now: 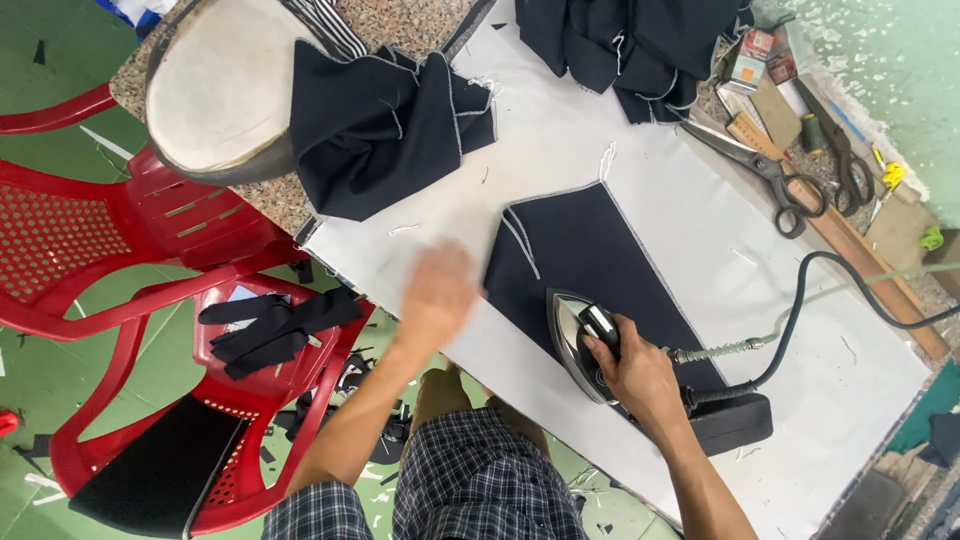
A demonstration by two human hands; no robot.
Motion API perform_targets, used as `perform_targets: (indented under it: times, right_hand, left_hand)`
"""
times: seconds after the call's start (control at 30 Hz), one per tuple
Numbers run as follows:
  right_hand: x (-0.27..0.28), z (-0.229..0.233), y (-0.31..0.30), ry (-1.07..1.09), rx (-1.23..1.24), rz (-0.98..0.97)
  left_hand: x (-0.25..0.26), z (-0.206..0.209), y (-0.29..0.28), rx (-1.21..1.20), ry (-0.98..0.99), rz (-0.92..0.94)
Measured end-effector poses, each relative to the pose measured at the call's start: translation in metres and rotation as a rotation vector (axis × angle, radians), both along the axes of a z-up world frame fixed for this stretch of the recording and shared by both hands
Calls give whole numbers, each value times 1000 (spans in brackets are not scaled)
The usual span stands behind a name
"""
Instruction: The person irons a black fabric piece on a white table using a steam iron and a pressing block, then trims the edges with scissors. The person repeats ironing on a second fabric piece and uses the pressing block to smooth seams.
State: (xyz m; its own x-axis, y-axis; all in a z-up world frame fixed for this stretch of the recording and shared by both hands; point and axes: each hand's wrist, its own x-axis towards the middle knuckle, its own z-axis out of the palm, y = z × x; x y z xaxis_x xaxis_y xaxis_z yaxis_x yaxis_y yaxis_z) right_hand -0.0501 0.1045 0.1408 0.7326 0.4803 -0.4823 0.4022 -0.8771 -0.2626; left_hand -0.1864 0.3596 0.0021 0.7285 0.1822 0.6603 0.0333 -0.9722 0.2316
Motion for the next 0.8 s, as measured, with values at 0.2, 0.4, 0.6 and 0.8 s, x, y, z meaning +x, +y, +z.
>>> perform_targets:
  times: [0.2, 0.4, 0.6, 0.8]
  right_hand:
    - [-1, 1, -2, -4, 12, 16]
    - [1, -5, -7, -1, 25, 18]
    - [-3, -8, 2, -2, 11, 139]
    - [-12, -17, 64, -107, 83, 388]
  left_hand:
    - [-9, -36, -78, -159, 199, -294]
    - [-13, -5, -30, -126, 305, 143]
    - [-37, -2, 12, -155, 364, 349]
    - [-59, -17, 21, -173, 357, 474]
